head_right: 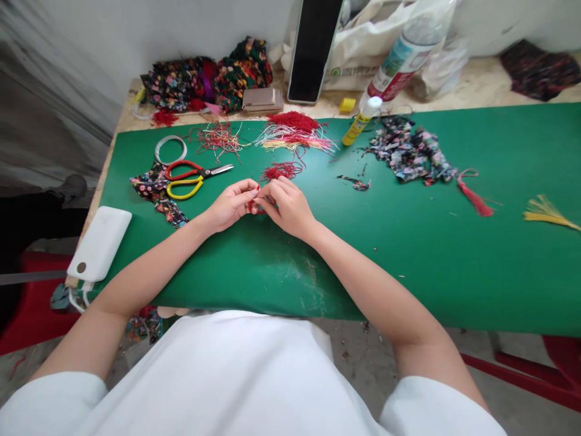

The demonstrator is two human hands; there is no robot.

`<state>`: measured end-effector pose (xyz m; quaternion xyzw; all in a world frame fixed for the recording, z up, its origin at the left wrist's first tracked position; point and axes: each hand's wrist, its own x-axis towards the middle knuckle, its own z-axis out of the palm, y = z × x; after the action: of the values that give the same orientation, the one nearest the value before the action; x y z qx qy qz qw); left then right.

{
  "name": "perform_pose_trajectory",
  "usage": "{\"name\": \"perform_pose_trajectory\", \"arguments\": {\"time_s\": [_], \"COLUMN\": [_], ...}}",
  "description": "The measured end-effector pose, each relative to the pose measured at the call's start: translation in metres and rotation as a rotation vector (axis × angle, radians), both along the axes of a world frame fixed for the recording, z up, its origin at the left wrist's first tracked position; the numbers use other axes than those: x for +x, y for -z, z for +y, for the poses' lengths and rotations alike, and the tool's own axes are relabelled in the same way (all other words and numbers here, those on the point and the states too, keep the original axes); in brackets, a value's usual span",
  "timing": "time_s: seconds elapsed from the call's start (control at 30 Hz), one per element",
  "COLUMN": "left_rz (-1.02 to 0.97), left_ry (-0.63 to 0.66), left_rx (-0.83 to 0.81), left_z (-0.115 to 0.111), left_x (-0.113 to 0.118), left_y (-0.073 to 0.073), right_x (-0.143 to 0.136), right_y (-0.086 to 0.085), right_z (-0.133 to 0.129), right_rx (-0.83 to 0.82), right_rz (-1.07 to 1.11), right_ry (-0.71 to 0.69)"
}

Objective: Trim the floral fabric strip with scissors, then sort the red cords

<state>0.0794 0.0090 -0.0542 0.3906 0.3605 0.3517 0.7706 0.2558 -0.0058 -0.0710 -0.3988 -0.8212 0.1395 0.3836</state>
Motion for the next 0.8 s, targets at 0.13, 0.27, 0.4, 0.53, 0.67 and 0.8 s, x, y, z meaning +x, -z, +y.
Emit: {"name": "perform_pose_trajectory", "arguments": {"time_s": [0.13,0.27,0.4,0.53,0.67,0.8], "left_rz": [0.004,0.000,-0.009,-0.002,0.014,0.007], "left_ry": [0.032,0.066,0.075,0.076,0.068,0.072], "left_rx": [0.079,0.124,0.139,0.134,0.141,0.157], "left_z": [0.0002,0.0013,0.0023,0.0019,0.0013,0.0014], "left_x": [-0.0004,-0.0005,-0.0009,-0.0012,-0.0007,-0.0004], "left_y": [0.0045,0.0081,0.0098,0.0091,0.0077,0.0075], "right_x": [-0.0004,-0.0005,-0.0004,-0.0002,0.0005,0.0008], "right_y": [-0.0002,0.0004,0.0007,0.0007,0.0004,0.0003], "right_z": [-0.0008,0.0003,0.0015,0.0017,0.0019,0.0016], "right_rx": [0.013,0.053,0.077,0.100,0.114,0.138], "right_rz": [0.055,0.123,0.146,0.136,0.117,0.104], "right_ry": [-0.008,-0.023,-0.027,-0.025,-0.023,-0.019]}}
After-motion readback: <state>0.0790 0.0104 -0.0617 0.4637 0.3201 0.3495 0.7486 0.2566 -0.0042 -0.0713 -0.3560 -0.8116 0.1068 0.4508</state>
